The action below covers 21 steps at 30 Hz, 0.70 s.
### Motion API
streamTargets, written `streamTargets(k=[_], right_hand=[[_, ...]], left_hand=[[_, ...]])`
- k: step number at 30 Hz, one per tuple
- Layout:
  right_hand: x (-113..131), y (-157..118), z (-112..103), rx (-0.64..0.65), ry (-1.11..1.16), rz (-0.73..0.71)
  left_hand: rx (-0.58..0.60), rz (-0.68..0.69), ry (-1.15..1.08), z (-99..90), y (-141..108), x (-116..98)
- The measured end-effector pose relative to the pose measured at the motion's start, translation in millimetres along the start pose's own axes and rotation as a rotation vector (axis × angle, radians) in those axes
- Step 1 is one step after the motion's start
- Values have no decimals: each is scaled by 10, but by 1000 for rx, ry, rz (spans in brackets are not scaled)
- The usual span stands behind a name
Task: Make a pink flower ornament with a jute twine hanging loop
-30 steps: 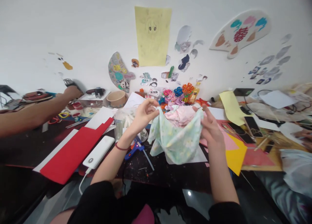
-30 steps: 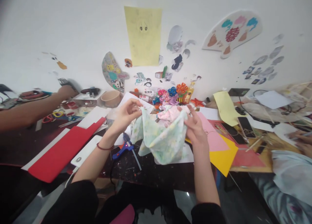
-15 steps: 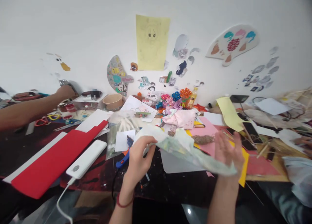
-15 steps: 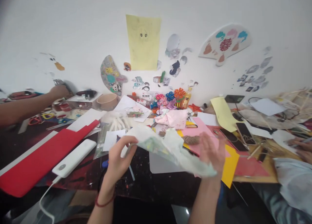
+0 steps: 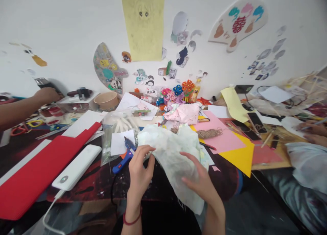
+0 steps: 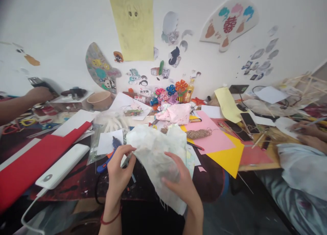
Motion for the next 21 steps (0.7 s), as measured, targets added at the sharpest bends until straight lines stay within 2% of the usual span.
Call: streamTargets(k=[3,5,7,9,15,17,21], right_hand=[[182,45,326,158,-20,33],[227,82,531,153,-41,25],[208,109,667,49,-34,18],[155,112,710,-104,-22,-13],[20,-69,523,-617,-77,-84],[22,-144,473,-700,-51,-136],[103,-199,431,-749,-52,-306]], left_hand=[[1,39,-13,15,-21,-66],[-25,70,-16,23,-56,-96],[-64,104,-5,25,-102,-100],[-86,122,9,25,-153,-76],[-59,120,64,44,-288,97],[-13,121,131,58,-329,167],[102,153,247,53,-381,261]])
Point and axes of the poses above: each hand's wrist, its own y-axis towards the middle knuckle, its own z-axis out of the palm, x = y × z, the point moved 1 cm from there along y, towards the middle knuckle, and after that the axes turned 8 degrees about y, right-handed, at the moved point
